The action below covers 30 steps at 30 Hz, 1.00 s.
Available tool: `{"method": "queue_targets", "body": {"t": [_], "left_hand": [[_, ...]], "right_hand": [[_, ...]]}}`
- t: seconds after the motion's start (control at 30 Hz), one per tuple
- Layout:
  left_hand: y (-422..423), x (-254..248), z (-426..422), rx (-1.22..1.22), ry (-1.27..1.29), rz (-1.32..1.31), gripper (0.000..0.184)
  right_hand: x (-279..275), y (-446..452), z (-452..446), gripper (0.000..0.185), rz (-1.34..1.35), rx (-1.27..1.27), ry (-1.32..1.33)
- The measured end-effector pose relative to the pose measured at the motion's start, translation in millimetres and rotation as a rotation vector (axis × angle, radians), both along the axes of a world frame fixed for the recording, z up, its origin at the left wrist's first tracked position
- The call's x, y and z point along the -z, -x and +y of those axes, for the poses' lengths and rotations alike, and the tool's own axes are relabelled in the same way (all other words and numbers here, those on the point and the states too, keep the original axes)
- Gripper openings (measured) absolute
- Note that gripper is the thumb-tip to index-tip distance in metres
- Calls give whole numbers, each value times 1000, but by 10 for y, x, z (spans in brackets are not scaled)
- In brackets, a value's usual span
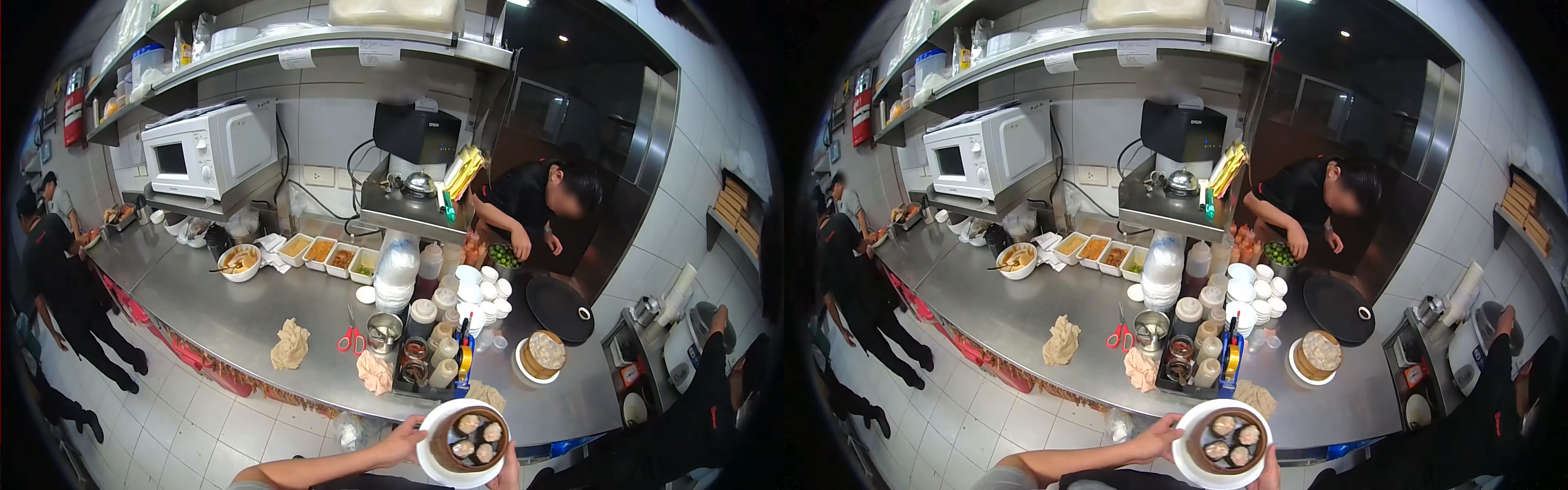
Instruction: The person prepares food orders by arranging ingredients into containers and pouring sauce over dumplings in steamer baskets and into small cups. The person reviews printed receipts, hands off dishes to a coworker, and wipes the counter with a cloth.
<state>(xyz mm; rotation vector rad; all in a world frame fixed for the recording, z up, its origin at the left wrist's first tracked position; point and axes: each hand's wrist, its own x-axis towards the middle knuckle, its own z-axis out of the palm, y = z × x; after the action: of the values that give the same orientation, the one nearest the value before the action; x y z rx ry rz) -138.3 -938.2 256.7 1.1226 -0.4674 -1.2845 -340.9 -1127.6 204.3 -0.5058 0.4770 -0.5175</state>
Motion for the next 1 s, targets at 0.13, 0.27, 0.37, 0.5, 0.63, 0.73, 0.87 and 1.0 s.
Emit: {"method": "queue_targets", "body": {"t": [0.13,0.27,0.37,0.5,0.63,0.73,0.87,1.0], "left_hand": [[198,103,-368,153,-7,196,43],[229,49,-473,268,-49,223,57],[83,-201,-235,410,-117,81,55],[-153,-169,289,390,-239,74,41],[-406,-111,851,143,-310,-35,42],[-551,-243,1136,-6,-345,-76,43],[-867,-669,1272,-98,-390,-349,40],[-1415,-1460,985,-265,-180,-752,32]], "right_hand": [[-449,218,136,46,85,151,306],[-39,671,-224,45,123,359,206],[245,883,-673,43,129,580,204],[681,1037,-1520,41,89,793,187],[908,1009,-2213,43,155,890,184],[1108,956,-2676,45,-7,897,67],[1303,828,-3158,47,-84,920,-26],[1182,715,-3184,37,607,873,115]]}}
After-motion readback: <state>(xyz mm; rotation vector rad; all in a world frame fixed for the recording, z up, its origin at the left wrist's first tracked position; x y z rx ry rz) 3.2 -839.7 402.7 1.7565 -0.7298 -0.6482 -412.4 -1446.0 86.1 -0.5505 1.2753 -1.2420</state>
